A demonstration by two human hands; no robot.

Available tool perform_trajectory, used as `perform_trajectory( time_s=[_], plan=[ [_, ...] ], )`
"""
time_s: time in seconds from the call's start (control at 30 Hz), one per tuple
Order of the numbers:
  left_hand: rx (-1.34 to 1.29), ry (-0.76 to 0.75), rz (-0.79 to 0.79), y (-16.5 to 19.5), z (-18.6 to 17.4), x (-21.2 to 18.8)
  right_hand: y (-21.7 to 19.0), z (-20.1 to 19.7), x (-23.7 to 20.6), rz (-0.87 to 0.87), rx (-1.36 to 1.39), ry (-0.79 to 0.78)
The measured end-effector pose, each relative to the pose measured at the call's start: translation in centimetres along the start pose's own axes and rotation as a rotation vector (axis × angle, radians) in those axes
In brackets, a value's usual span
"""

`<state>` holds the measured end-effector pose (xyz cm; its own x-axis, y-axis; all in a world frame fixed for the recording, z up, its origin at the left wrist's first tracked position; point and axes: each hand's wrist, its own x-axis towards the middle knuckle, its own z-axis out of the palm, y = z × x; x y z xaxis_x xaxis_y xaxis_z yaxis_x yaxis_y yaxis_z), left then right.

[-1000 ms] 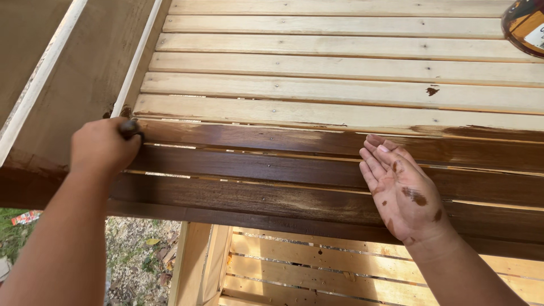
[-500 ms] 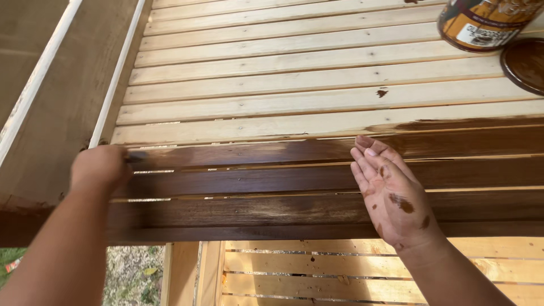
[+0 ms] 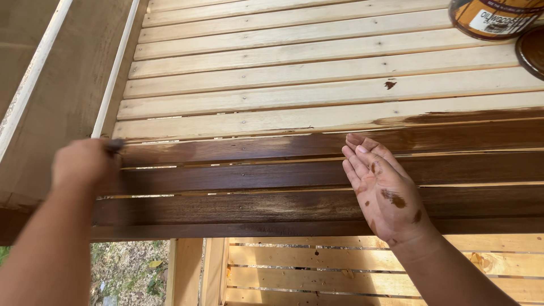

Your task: The person applies brown wood stain to a slatted wooden table top using a wide brush, brushing along the slats and edges. They periodically dip the brush into the open stain can resting on the table and continue coating untreated sections of the surface.

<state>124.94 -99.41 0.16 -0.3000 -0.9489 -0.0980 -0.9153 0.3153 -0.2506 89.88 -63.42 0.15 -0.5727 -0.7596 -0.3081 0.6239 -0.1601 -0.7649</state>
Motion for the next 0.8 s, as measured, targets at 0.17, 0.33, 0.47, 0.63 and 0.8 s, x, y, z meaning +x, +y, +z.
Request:
perform_trajectory(
  time_s=[0.17, 0.33, 0.47, 0.63, 0.8],
  plan=[
    [0.047, -0.067, 0.056, 2.6, 1.5, 0.1, 0.3, 0.1, 0.2, 0.003, -0.016, -0.006],
    [-0.718, -0.052, -0.024, -1.2, -2.0, 1.7, 0.9, 0.3, 0.5, 0.019, -0.016, 0.019],
    [-0.644, 0.194, -0.080, -2.6, -3.2, 1.0, 1.2, 0.5, 1.0, 0.023, -0.039, 0.012],
    [-0.602, 0.391, -0.147, -2.3, 1.1, -0.5, 1.6, 0.4, 1.3, 0.037, -0.059, 0.021],
    [-0.875, 0.353, -0.424, -2.6, 2.9, 0.2, 1.8, 0.4, 1.3, 0.042, -0.073, 0.028]
  ],
)
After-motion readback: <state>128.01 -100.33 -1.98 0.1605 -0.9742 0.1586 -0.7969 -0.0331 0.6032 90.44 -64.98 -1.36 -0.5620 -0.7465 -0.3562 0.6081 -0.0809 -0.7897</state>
